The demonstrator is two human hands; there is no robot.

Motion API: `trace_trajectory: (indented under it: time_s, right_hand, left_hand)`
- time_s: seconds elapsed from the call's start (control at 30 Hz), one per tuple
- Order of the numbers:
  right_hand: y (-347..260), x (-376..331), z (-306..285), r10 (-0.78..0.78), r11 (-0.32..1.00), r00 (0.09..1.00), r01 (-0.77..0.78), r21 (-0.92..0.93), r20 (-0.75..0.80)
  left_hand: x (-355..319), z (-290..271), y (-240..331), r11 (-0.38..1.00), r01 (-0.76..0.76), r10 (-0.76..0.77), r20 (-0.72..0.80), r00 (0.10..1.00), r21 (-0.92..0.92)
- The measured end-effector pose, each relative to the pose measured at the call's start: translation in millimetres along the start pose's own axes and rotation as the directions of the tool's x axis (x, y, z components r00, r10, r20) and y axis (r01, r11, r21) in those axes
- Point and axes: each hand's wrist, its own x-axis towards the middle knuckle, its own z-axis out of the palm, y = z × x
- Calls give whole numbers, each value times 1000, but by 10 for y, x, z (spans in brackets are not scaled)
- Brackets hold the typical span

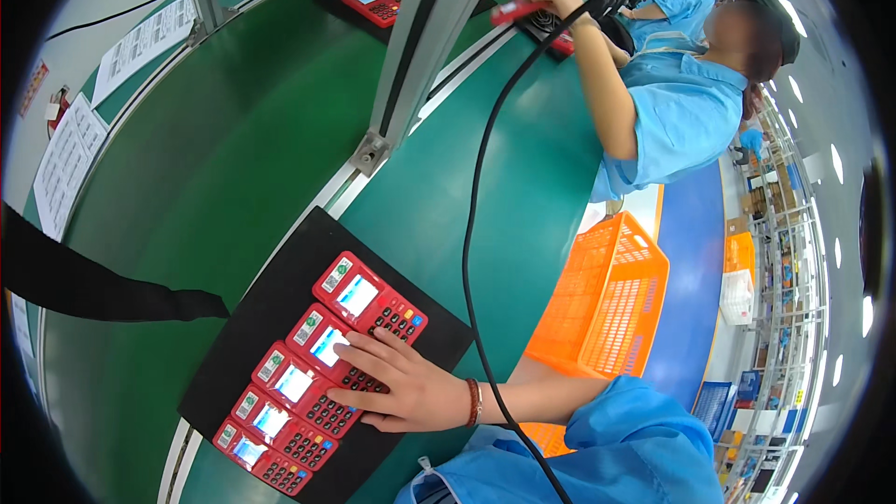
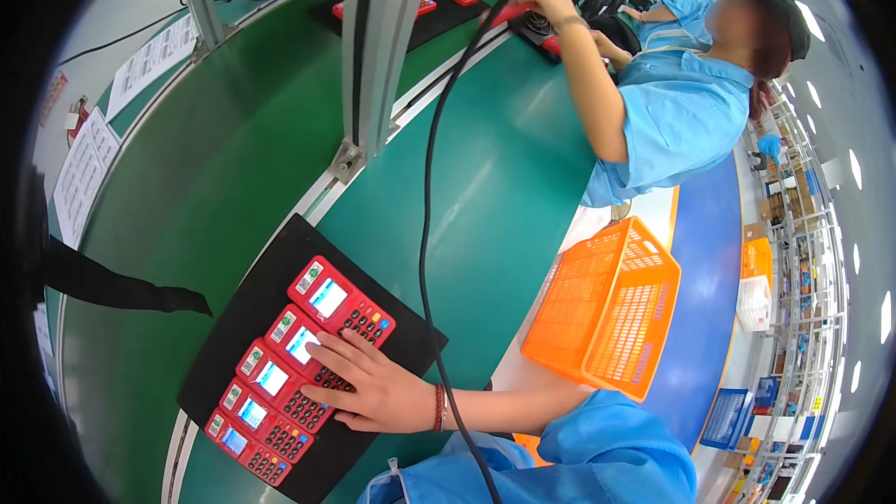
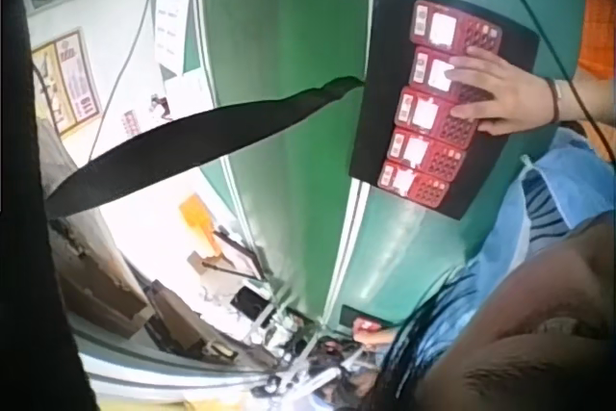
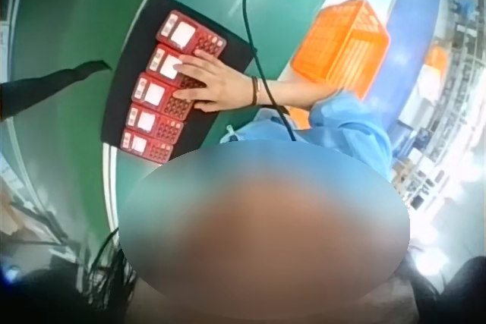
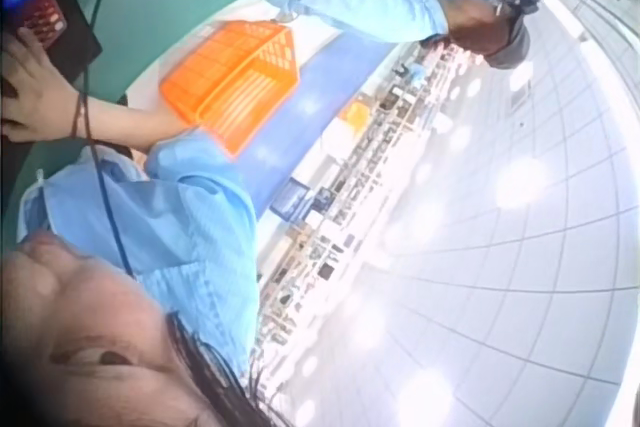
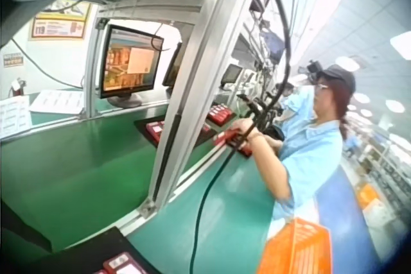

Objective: The person flips electronic handheld devices face up on a mat, presses the buttons on each keypad, and pushes the mat down the conveyor line.

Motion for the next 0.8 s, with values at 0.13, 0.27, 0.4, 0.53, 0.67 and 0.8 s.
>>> trace_trajectory:
  time_s: [0.13, 0.27, 0.4, 0.53, 0.67, 0.8]
  right_hand:
    - [-140, 34, 140, 75, 997, 997, -76, -27, -22]
    - [-152, 38, 208, 86, 996, 995, -87, -34, -42]
    - [-106, -9, 159, 100, 994, 994, -103, -45, -51]
    - [-181, -273, -278, 69, 988, 984, -45, 148, -163]
    - [3, -1453, -572, 462, 855, 742, -519, 20, -486]
    - [481, -3380, 388, 960, 72, -7, -960, 271, -280]
  left_hand:
    - [-8, 59, 74, 1000, 0, 0, 10, 1000, 21]
    - [-31, 98, 138, 1000, -12, 12, 22, 1000, 27]
    - [-4, 191, 238, 999, -34, 33, 49, 998, 18]
    - [53, 200, 262, 999, -34, 33, 58, 998, 18]
    - [118, 178, 334, 999, -38, 36, 58, 998, 28]
    - [207, 292, 453, 998, -52, 49, 78, 996, 39]
